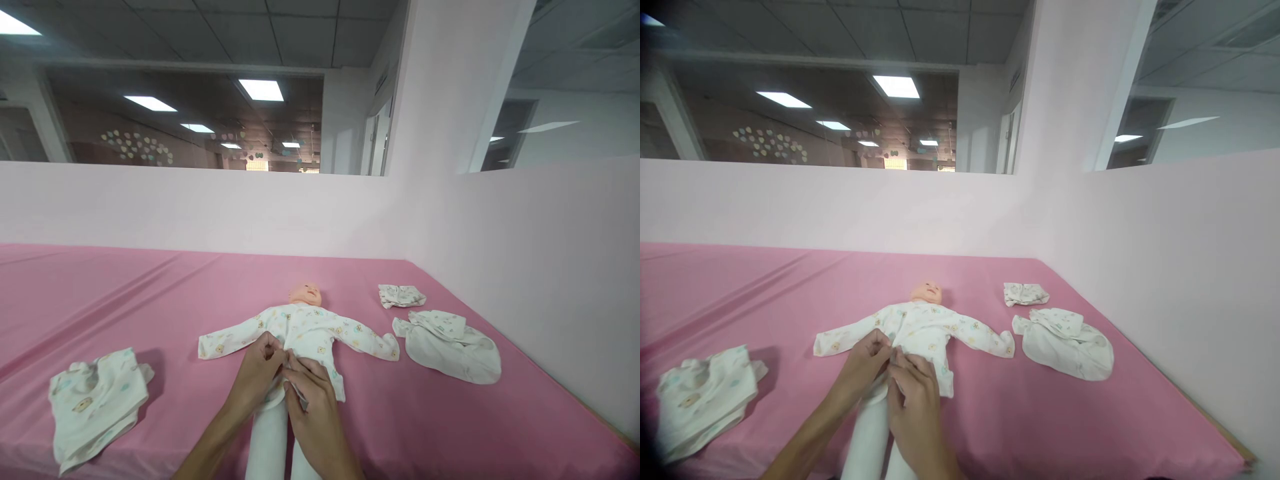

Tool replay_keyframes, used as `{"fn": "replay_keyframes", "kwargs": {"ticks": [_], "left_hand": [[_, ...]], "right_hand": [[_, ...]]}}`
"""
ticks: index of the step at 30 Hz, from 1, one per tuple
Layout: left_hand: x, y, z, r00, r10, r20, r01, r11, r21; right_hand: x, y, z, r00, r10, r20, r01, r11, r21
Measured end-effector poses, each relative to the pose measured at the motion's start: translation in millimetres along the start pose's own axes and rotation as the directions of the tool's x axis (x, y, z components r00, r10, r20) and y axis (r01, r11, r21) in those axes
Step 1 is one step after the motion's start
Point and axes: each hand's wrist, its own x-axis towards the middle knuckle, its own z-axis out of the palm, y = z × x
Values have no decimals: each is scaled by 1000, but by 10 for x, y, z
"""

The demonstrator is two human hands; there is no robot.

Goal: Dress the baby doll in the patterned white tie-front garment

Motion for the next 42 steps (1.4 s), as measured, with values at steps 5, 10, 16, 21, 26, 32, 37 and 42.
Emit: {"fn": "replay_keyframes", "kwargs": {"ticks": [5,10,16,21,26,32,37,42], "left_hand": [[-13,15,-4,998,29,50,-30,999,37],[-28,8,-3,996,47,69,-47,999,8],[-32,-47,1,997,35,74,-30,997,-64],[-57,-55,14,998,36,52,-33,998,-44],[-115,-7,24,994,101,51,-102,994,25],[-178,12,72,986,168,14,-168,967,193],[-187,7,104,989,149,7,-147,970,195],[-207,29,87,987,153,48,-158,977,145]], "right_hand": [[-17,7,20,1000,-30,-4,30,998,-49],[-29,14,56,1000,-26,-6,25,996,-90],[-32,17,39,1000,-25,-9,24,995,-94],[-54,13,43,1000,-17,-15,15,992,-123],[-79,69,88,993,105,-60,-108,993,-40],[60,38,29,976,204,-80,-195,975,109],[203,18,-40,975,216,-48,-206,964,168],[233,107,-30,974,221,-45,-209,958,195]]}}
